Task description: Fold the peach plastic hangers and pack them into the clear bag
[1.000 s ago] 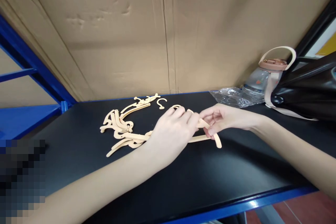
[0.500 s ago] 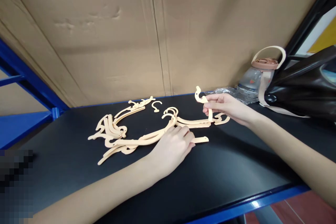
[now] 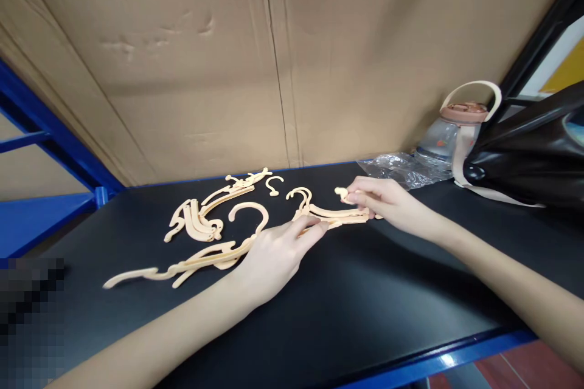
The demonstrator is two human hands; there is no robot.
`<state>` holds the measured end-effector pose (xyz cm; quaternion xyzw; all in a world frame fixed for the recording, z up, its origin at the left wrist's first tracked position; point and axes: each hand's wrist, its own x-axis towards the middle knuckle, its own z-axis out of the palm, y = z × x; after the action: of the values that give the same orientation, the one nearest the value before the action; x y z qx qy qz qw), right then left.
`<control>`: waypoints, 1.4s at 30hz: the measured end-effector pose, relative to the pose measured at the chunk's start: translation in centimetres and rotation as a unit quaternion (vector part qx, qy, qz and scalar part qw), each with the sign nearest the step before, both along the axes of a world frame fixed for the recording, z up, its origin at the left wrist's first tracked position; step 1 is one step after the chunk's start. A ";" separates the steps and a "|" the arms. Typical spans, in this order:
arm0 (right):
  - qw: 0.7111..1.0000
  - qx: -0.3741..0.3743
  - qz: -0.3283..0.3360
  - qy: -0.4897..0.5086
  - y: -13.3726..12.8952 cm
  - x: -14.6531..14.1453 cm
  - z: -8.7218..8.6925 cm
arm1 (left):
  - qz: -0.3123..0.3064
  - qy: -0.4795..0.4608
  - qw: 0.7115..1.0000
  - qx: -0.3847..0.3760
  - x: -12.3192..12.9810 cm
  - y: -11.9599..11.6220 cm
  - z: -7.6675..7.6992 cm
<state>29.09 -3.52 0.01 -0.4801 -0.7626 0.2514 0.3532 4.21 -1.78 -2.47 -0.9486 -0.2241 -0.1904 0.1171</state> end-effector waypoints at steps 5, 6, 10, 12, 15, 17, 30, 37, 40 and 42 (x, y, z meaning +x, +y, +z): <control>0.995 -0.007 0.047 -0.086 -0.7 -0.7 0.0 | 0.019 0.023 0.999 -0.032 0.0 0.2 0.3; 0.994 0.000 0.046 -0.104 -0.8 -0.9 0.1 | 0.027 0.024 0.999 -0.034 -0.1 0.3 0.3; 0.981 0.060 0.019 -0.183 -1.4 -1.5 0.4 | 0.051 0.022 0.998 -0.031 -0.2 0.3 0.2; 0.974 0.072 0.017 -0.216 -1.6 -1.8 0.3 | 0.046 0.019 0.998 -0.031 -0.1 0.3 0.2; 0.960 0.090 0.012 -0.264 -1.6 -2.1 -0.3 | 0.040 0.021 0.998 -0.040 -0.1 0.3 0.2; 0.953 0.103 0.013 -0.286 -1.5 -2.3 -0.8 | 0.037 0.025 0.998 -0.044 -0.1 0.3 0.3; 0.925 0.121 0.021 -0.360 -1.3 -2.8 -2.2 | 0.018 0.030 0.998 -0.055 -0.2 0.5 -0.1; 0.955 0.051 0.107 -0.273 -0.9 -1.8 -1.0 | -0.014 0.056 0.997 -0.055 -0.3 0.6 0.1; 0.964 -0.035 0.174 -0.198 -0.5 -0.9 -0.2 | -0.026 0.090 0.995 -0.038 0.0 0.3 0.4; 0.964 -0.074 0.198 -0.163 -0.4 -0.5 0.1 | -0.036 0.094 0.994 -0.033 0.1 0.1 0.5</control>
<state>28.56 -3.89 0.11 -0.3785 -0.8691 0.2906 0.1302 4.35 -1.66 -1.95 -0.9732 -0.1837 -0.0971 0.0988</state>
